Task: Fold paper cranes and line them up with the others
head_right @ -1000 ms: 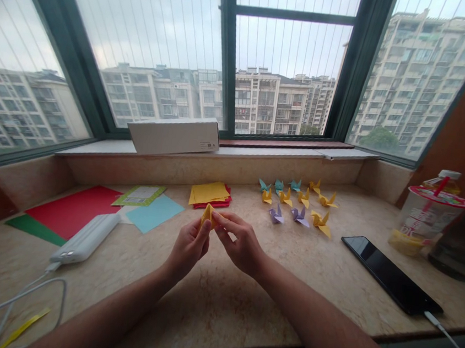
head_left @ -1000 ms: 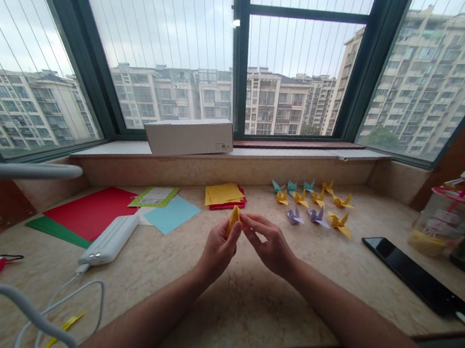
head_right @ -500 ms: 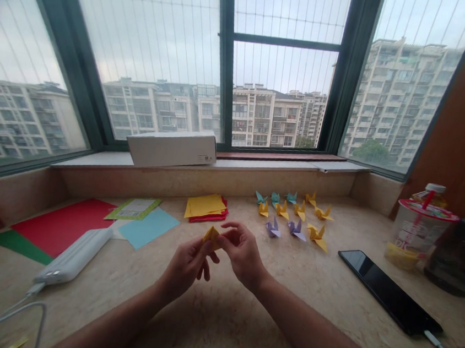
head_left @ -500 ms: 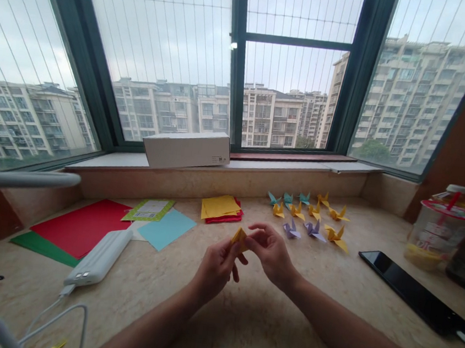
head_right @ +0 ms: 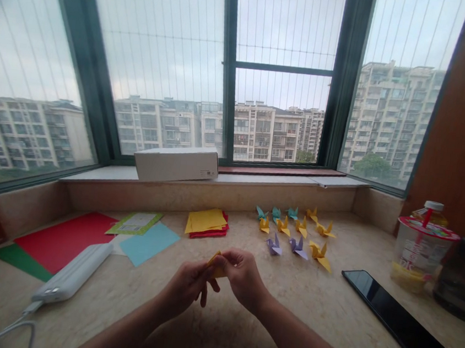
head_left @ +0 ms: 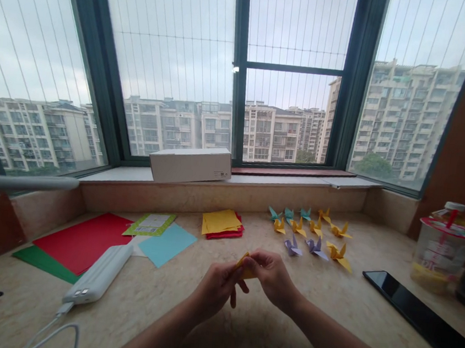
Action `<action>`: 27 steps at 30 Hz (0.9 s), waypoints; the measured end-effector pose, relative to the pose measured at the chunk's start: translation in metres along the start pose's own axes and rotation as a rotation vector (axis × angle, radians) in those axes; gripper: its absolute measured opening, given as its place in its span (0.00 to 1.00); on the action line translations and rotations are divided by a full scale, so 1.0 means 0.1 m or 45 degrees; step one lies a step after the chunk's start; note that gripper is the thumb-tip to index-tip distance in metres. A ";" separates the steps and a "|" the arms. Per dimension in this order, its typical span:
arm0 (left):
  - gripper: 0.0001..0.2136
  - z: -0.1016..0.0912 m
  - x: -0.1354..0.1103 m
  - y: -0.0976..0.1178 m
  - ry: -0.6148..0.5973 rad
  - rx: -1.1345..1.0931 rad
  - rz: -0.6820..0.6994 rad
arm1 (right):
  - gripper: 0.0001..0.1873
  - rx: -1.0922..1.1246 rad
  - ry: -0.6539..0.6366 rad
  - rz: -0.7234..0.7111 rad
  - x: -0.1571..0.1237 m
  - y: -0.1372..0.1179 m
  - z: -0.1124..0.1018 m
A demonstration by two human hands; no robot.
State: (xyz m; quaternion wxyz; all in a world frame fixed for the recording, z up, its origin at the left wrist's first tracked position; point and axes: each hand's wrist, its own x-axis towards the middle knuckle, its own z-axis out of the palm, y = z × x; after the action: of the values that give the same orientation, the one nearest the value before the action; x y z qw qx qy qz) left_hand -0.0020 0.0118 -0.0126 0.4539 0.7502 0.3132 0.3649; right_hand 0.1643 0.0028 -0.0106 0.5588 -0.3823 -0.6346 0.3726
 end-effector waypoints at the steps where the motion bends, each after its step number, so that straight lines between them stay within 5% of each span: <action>1: 0.21 0.00 0.00 0.00 0.004 0.005 0.004 | 0.18 0.002 -0.008 -0.002 0.00 0.01 0.00; 10: 0.21 0.03 0.04 -0.11 0.024 -0.047 -0.029 | 0.18 -0.231 0.035 -0.092 0.01 0.06 -0.01; 13: 0.22 0.01 0.07 -0.13 0.096 -0.187 -0.084 | 0.12 -0.375 0.034 -0.263 0.02 0.11 -0.01; 17: 0.21 -0.04 0.09 -0.13 0.115 -0.302 -0.099 | 0.24 -0.447 -0.001 -0.431 0.02 0.17 -0.03; 27: 0.23 -0.04 0.09 -0.18 0.122 -0.331 -0.125 | 0.18 -0.387 -0.044 -0.322 0.03 0.04 -0.12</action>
State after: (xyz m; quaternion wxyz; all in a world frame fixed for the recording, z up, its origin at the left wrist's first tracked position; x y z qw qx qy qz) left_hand -0.0027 0.0279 -0.0258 0.5492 0.6505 0.3209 0.4151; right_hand 0.1766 0.0074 -0.0115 0.5262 -0.3731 -0.7359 0.2059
